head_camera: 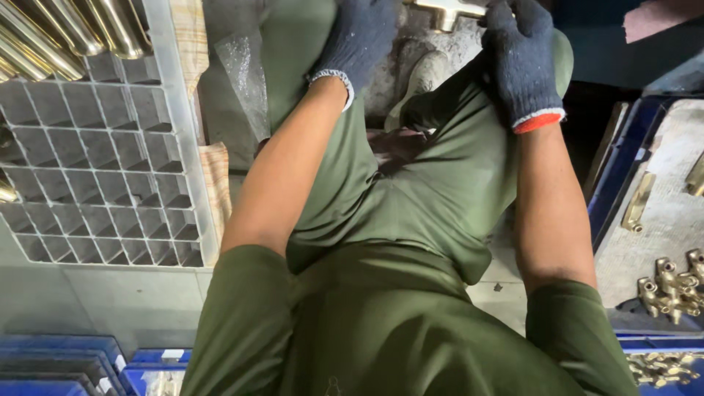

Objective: The person cleans and wipes brass faucet components by hand while seated, using gloved hands to rub different sides of the metal parts before placing them in a tray.

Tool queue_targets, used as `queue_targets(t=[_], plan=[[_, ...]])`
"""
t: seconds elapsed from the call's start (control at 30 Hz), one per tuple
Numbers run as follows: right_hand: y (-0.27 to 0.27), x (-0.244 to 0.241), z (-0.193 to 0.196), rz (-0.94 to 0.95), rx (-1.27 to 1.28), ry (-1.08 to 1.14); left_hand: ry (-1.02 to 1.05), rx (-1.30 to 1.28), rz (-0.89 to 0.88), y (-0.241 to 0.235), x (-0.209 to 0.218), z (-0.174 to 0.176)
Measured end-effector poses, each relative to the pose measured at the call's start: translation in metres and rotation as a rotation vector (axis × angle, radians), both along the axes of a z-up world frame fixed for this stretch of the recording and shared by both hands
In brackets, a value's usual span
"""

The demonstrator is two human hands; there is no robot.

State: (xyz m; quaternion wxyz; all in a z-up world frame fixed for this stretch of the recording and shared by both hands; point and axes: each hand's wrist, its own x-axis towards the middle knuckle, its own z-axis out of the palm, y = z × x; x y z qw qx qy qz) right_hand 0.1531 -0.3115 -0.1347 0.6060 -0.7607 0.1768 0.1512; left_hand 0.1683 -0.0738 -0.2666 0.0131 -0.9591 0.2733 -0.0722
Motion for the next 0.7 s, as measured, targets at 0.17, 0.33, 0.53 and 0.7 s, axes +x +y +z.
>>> queue_targets(t=[0.17,0.33,0.53,0.7], plan=[[0.004,-0.001,0.01,0.014,0.076,0.009,-0.162,0.111,-0.019,0.007,0.013,0.049],[0.014,-0.054,0.043,0.387,-0.494,-0.708,0.807,-1.447,0.332,0.035,-0.042,0.118],[0.034,-0.146,0.086,0.042,0.098,-0.406,0.968,-1.582,0.368,0.061,-0.113,0.189],[0.037,-0.154,0.106,0.095,-0.067,-0.573,0.728,-1.393,0.204,0.069,-0.127,0.219]])
